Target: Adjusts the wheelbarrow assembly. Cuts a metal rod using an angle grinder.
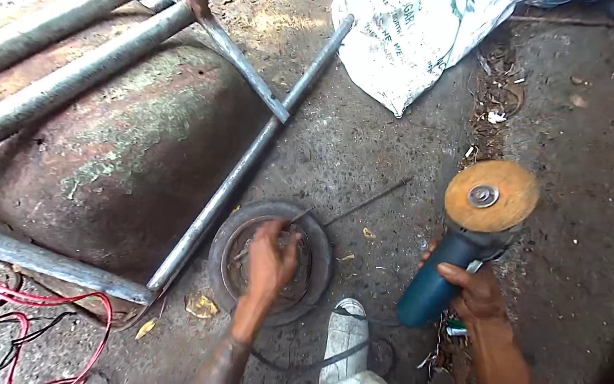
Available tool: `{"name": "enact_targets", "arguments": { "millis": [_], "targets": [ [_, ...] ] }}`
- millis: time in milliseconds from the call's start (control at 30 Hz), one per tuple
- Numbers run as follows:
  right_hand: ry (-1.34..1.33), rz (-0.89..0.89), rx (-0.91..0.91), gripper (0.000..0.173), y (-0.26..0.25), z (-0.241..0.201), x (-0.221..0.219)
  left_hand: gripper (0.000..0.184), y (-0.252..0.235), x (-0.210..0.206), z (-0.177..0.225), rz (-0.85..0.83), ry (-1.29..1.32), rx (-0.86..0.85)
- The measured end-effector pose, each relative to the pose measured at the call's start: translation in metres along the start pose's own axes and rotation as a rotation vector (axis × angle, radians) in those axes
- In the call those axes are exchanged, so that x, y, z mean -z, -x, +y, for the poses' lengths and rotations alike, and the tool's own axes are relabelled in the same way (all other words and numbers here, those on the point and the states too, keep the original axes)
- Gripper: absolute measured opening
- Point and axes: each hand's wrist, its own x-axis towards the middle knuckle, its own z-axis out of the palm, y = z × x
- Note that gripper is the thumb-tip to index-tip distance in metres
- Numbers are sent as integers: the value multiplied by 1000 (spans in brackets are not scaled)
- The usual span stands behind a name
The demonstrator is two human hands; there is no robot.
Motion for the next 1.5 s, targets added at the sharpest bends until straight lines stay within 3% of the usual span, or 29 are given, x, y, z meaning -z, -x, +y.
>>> {"name": "enact_targets", "arguments": {
  "millis": [100,200,367,567,733,1133,1233,1300,1333,1400,1500],
  "targets": [
    [106,175,-61,84,23,27,-20,47,32,-49,71,-319,460,68],
    [219,301,-69,88,35,43,-47,61,47,-99,111,-503,608,121],
    [466,392,35,63,36,54,-67,57,39,-114,125,-450,448,162],
    [423,401,90,55,35,69,-87,57,29,-103,118,-535,264,138],
    [371,419,128,37,35,77,-96,65,32,-98,121,-526,220,232],
    [245,439,101,47,28,69,-101,91,21,-105,127,-465,285,342],
    [179,371,73,36,31,66,-96,105,18,-99,133,-518,289,341],
    [164,337,20,37,33,64,-87,98,20,-84,126,-568,312,209],
    [172,332,-13,43,29,63,-78,86,21,-74,117,-533,307,121],
    [221,315,-119,75,23,57,-61,59,16,-43,82,-364,154,-28],
    [296,270,-181,86,19,52,-42,42,-12,-4,8,-154,-224,28]
  ]
}}
